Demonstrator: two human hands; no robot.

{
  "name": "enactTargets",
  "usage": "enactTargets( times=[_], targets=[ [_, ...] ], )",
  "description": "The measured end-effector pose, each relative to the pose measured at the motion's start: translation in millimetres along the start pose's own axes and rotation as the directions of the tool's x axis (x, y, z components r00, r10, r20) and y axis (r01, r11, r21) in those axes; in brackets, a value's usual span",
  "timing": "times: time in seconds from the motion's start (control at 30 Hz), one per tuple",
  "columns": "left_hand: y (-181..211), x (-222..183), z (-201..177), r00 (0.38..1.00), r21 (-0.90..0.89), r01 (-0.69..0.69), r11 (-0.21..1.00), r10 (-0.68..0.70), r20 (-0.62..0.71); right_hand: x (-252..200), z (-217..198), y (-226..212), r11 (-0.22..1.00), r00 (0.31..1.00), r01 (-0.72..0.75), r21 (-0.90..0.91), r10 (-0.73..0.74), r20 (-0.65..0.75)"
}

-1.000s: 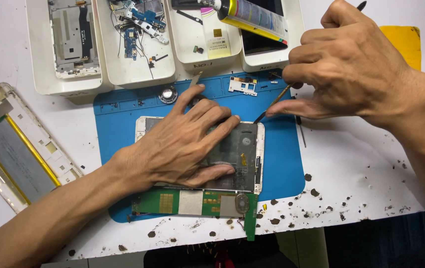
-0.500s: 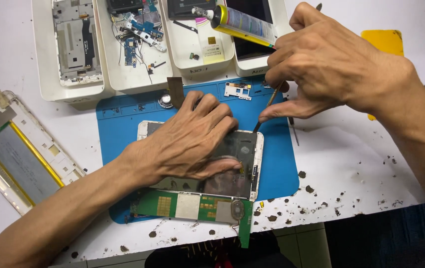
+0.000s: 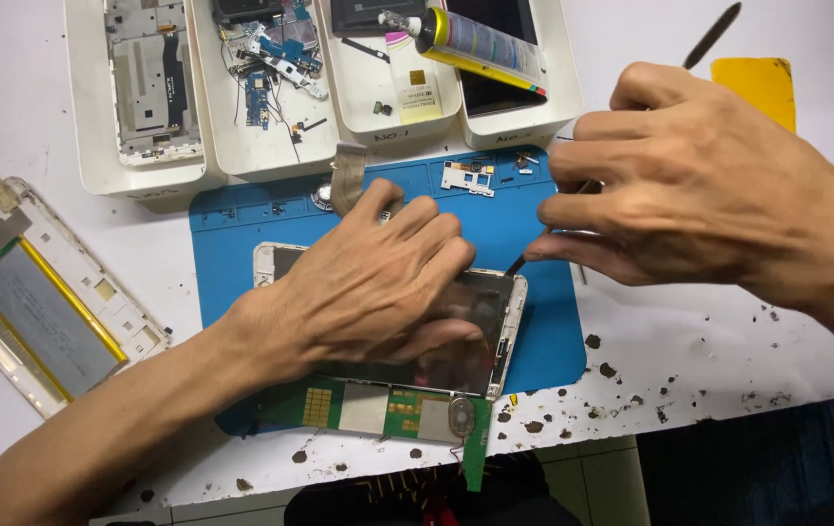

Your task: Disassembling a tablet by prying the screen and disconnecting internal ribbon cables

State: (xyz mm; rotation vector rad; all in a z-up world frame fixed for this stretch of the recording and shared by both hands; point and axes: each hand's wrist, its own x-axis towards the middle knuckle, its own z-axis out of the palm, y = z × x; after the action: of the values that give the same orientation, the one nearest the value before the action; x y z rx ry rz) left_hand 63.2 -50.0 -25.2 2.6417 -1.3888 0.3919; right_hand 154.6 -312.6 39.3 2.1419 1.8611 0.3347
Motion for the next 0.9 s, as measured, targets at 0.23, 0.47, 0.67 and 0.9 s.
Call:
enactTargets(
  times=[0.23, 0.47, 0.67, 0.9],
  targets=[
    [14.6, 7.3, -34.2, 0.981, 0.265, 0.034, 0.964, 0.019, -0.195, -11.5, -53.8, -26.7, 0.984, 0.995, -0.079, -0.160, 0.067, -0.080],
    [19.5, 5.2, -31.2, 0.970, 0.337, 0.087, 0.937, -0.003, -0.243, -10.3, -82.0, -52.9, 0.951, 0.993, -0.088, -0.298, 0.060, -0.102],
    [22.4, 4.6, -32.2, 0.967, 0.380, 0.084, 0.921, 0.018, -0.255, -10.2, -77.1, -43.3, 0.961, 0.983, -0.181, -0.208, 0.172, -0.060],
    [21.2, 3.7, -31.8, 0.963, 0.408, 0.084, 0.909, 0.031, -0.266, -6.1, -59.7, -16.2, 0.964, 0.982, -0.185, -0.192, 0.190, 0.010]
  ],
)
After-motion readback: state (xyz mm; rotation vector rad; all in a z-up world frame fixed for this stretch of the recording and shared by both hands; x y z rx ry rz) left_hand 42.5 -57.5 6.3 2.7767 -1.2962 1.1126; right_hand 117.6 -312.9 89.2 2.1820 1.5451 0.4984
